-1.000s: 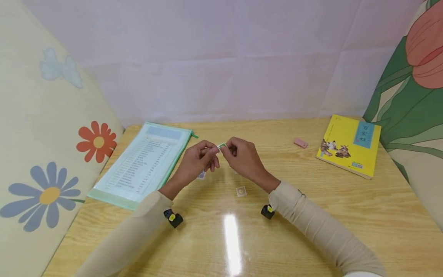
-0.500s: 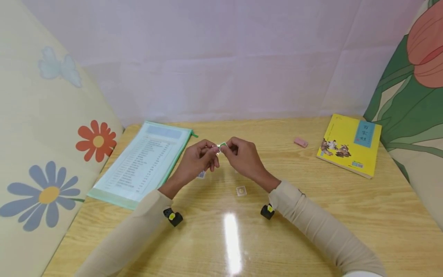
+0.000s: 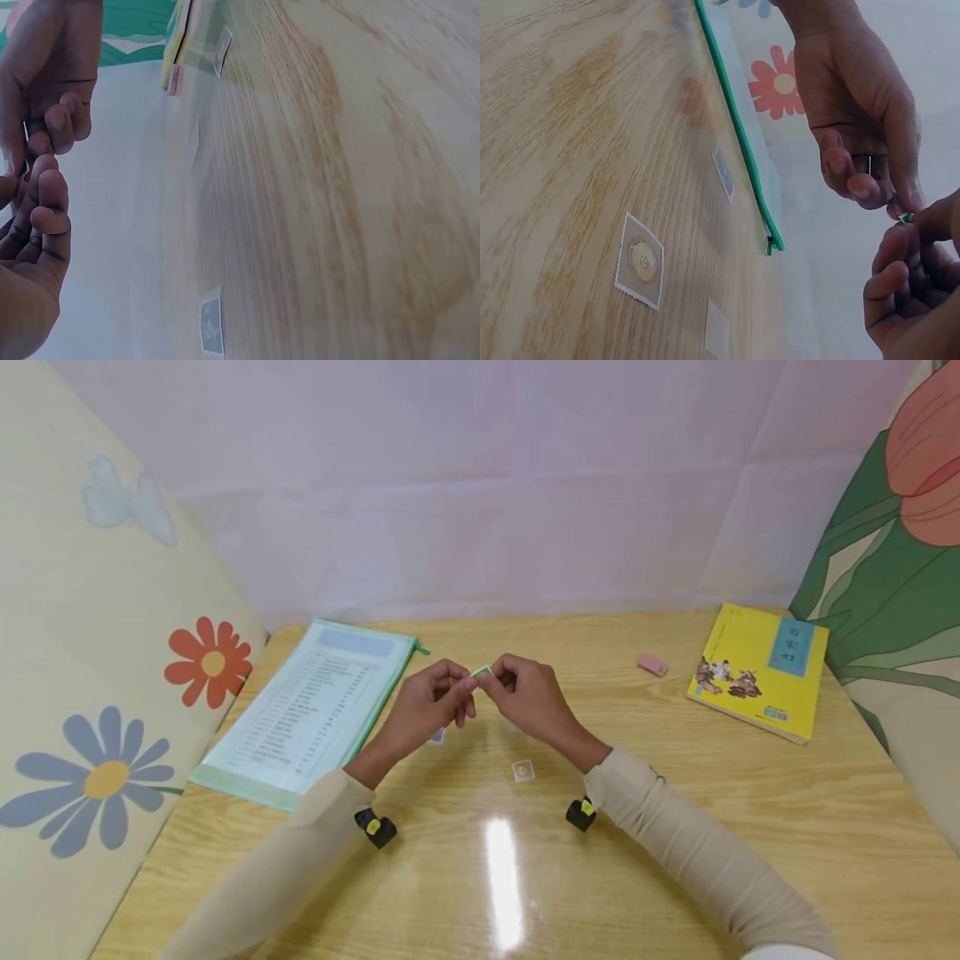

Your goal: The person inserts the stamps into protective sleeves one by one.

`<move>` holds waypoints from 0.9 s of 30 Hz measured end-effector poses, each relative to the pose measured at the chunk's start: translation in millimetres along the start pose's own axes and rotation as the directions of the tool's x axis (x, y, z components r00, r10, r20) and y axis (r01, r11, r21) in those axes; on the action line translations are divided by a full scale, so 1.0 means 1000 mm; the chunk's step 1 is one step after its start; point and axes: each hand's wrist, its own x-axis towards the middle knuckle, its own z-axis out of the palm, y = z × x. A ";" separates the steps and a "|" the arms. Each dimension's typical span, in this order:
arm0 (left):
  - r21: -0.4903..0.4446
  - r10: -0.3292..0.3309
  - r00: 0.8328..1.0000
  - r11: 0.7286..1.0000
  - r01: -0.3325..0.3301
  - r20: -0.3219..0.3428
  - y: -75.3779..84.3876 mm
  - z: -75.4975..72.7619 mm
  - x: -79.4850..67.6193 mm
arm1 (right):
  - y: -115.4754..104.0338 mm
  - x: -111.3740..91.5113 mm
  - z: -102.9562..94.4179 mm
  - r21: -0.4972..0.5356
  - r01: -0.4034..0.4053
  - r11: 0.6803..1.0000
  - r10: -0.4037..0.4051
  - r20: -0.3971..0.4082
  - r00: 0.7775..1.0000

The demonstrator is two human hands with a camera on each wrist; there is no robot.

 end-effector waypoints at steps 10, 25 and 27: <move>-0.102 -0.069 0.998 0.992 0.069 0.004 0.003 -0.003 0.000 | 0.001 -0.001 -0.005 0.047 0.032 0.998 -0.035 0.043 0.998; -0.177 -0.113 0.993 0.977 0.119 0.044 0.021 -0.003 -0.002 | -0.002 -0.002 -0.002 0.018 0.040 0.999 -0.040 0.006 0.999; -0.189 -0.113 0.993 0.975 0.120 0.047 0.013 -0.003 0.000 | -0.003 -0.003 -0.002 0.018 0.044 0.999 -0.044 -0.002 0.999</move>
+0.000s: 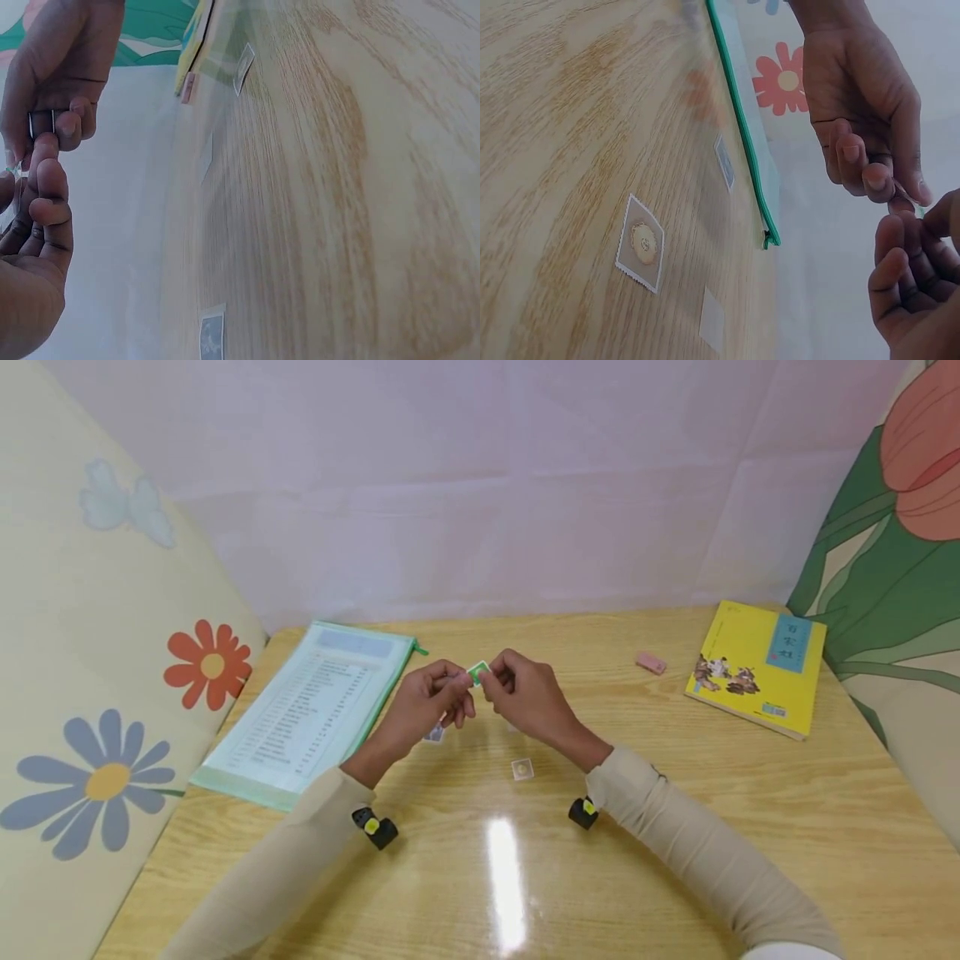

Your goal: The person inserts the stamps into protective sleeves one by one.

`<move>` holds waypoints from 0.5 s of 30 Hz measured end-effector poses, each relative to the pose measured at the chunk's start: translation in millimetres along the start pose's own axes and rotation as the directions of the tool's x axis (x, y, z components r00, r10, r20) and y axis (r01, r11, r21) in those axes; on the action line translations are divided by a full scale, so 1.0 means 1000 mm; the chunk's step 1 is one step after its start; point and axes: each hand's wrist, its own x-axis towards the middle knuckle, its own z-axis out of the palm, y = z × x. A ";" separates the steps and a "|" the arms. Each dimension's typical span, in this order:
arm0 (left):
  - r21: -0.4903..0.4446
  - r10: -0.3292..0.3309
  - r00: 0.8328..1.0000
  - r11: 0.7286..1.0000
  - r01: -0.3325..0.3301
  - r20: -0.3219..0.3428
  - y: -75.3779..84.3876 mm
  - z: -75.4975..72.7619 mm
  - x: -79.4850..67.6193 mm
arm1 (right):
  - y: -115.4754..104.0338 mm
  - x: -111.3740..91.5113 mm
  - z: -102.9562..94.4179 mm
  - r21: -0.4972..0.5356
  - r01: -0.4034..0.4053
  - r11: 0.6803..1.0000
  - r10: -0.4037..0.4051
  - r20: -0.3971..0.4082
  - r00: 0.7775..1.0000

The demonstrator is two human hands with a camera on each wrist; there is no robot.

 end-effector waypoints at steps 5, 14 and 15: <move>0.003 0.019 1.000 1.000 -0.019 0.015 -0.008 -0.001 0.003 | -0.001 0.000 0.002 -0.006 -0.003 1.000 0.003 -0.020 1.000; 0.047 0.035 0.999 0.998 -0.037 0.038 -0.005 -0.001 0.000 | 0.001 0.000 0.005 -0.022 -0.009 1.000 0.008 -0.044 0.999; 0.051 0.034 0.999 0.998 -0.036 0.035 -0.001 0.000 -0.001 | 0.001 0.000 0.006 -0.020 -0.008 1.000 0.007 -0.045 0.999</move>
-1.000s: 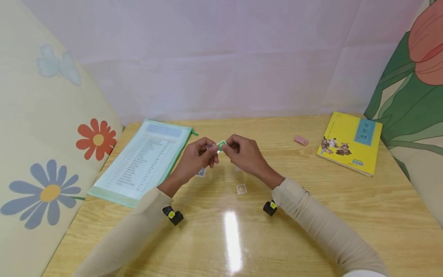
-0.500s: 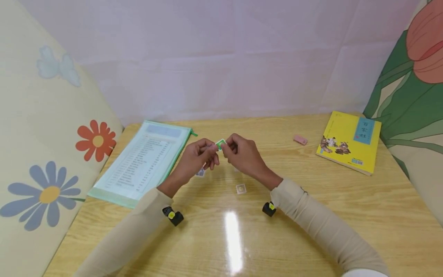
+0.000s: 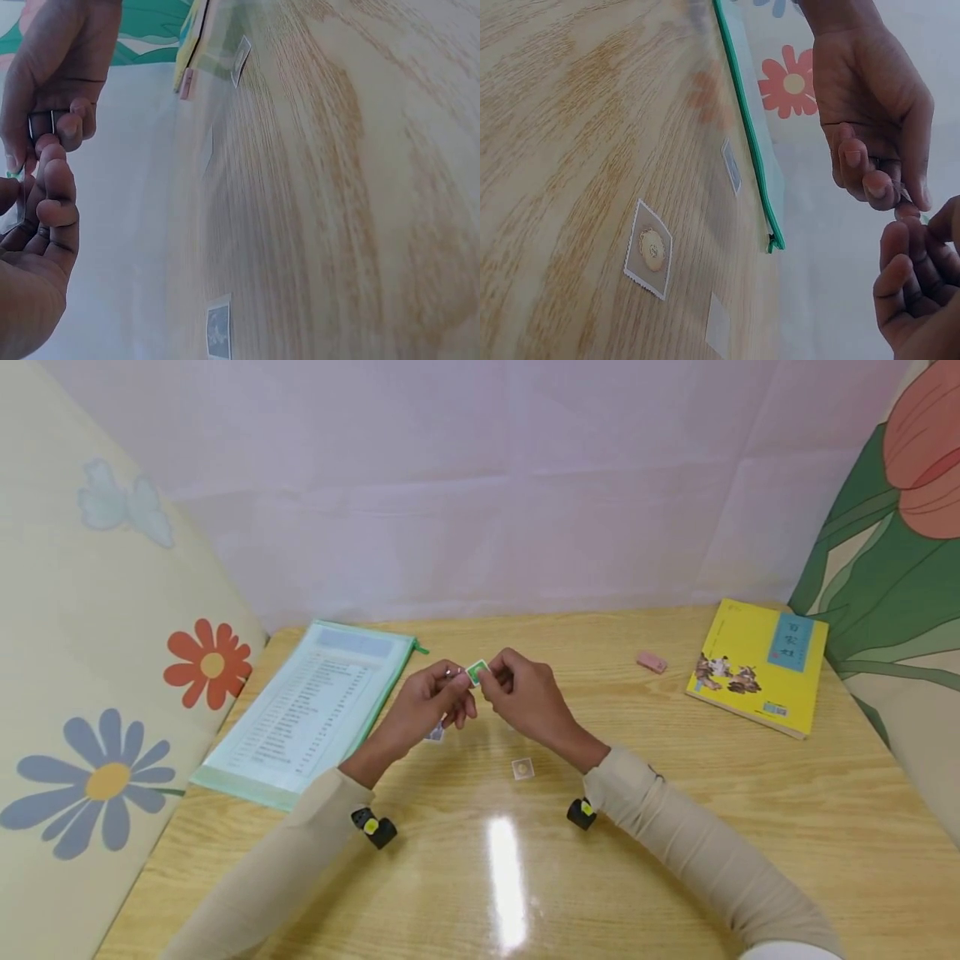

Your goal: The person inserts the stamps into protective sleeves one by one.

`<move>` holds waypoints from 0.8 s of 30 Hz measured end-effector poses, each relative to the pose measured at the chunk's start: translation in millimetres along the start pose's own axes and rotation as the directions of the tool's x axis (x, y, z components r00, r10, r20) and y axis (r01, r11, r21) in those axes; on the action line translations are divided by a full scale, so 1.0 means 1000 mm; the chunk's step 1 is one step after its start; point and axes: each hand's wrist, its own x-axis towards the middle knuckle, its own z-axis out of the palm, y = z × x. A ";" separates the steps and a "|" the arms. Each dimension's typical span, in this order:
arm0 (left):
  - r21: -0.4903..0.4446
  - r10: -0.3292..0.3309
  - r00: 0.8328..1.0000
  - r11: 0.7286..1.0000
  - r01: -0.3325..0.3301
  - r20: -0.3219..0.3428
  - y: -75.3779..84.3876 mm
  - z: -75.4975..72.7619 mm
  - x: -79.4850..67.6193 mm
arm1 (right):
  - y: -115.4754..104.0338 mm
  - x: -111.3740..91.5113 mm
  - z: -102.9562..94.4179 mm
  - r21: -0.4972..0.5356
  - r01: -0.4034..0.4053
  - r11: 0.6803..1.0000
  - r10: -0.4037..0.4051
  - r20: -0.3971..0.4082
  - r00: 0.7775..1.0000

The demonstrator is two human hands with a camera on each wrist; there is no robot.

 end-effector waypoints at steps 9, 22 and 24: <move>-0.015 -0.017 1.000 1.000 0.017 -0.018 0.024 0.004 -0.007 | 0.000 0.000 0.001 0.020 0.010 1.000 -0.010 0.017 1.000; -0.006 -0.059 0.997 0.998 0.059 -0.043 0.025 0.004 -0.007 | 0.001 0.000 0.003 0.032 -0.011 0.999 0.010 0.034 0.999; -0.001 -0.062 0.997 0.998 0.062 -0.048 0.025 0.004 -0.008 | 0.000 0.000 0.004 0.037 -0.017 0.999 0.016 0.033 0.999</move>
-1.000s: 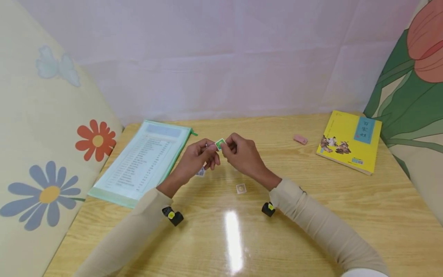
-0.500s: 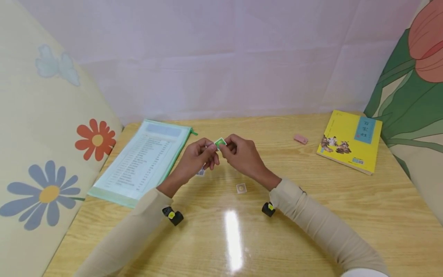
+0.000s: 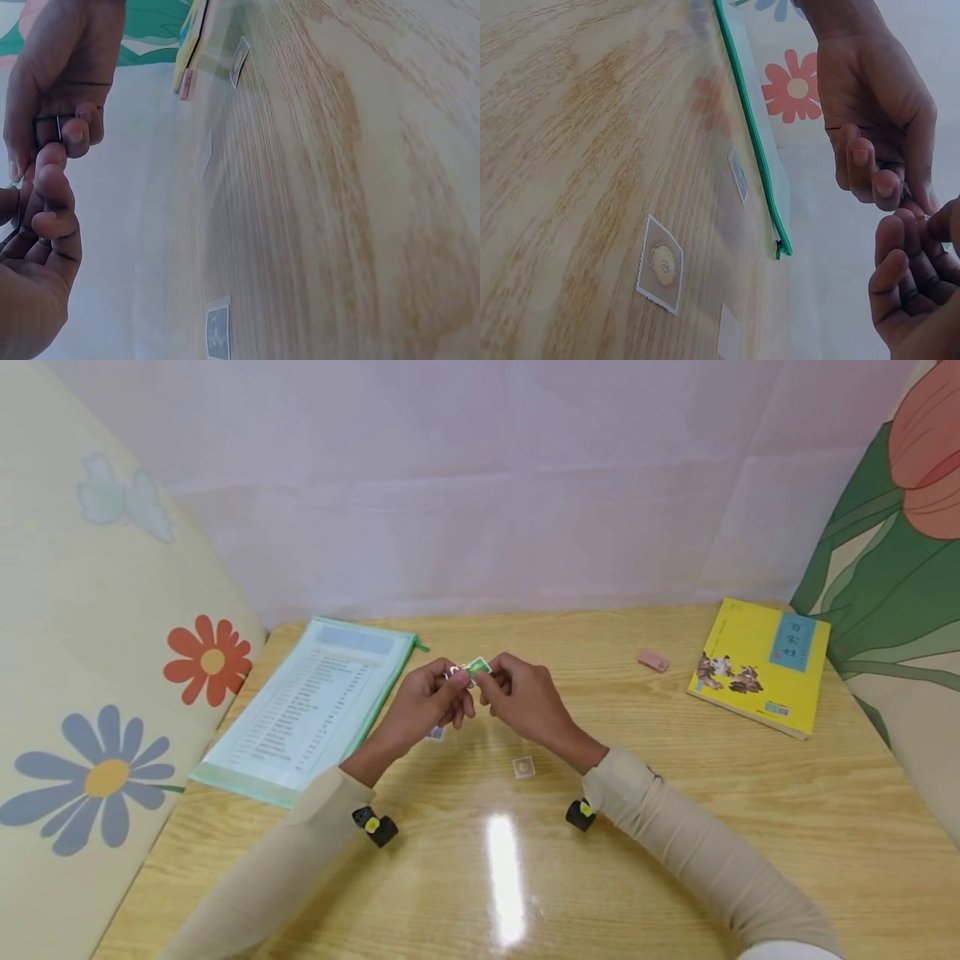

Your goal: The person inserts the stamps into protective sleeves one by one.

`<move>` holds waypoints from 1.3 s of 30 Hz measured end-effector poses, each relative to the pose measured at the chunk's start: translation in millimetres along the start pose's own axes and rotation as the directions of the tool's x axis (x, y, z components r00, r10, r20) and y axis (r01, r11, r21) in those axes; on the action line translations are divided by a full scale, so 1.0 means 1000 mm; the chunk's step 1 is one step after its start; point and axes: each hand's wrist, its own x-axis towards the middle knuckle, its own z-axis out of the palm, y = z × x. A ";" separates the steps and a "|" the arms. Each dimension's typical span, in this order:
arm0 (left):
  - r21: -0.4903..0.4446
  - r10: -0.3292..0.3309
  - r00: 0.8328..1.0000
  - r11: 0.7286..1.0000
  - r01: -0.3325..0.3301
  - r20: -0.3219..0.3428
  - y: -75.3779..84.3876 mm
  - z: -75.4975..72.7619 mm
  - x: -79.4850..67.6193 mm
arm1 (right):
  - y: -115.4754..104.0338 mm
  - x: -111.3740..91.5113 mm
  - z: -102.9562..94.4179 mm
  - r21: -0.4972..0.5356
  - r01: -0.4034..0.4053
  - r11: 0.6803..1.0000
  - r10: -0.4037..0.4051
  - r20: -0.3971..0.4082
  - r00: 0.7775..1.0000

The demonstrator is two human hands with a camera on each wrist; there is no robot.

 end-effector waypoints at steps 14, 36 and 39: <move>0.058 0.032 0.999 0.998 -0.030 -0.041 0.000 0.004 -0.001 | -0.001 -0.001 0.005 0.038 -0.031 0.999 0.032 -0.025 0.999; 0.142 0.101 0.991 0.986 -0.088 -0.089 -0.028 0.003 0.009 | -0.001 -0.002 0.003 0.014 -0.019 1.000 0.020 -0.027 0.999; 0.174 0.101 0.990 0.981 -0.083 -0.101 -0.024 0.005 0.007 | -0.001 0.000 0.003 0.013 -0.027 1.000 0.027 -0.013 1.000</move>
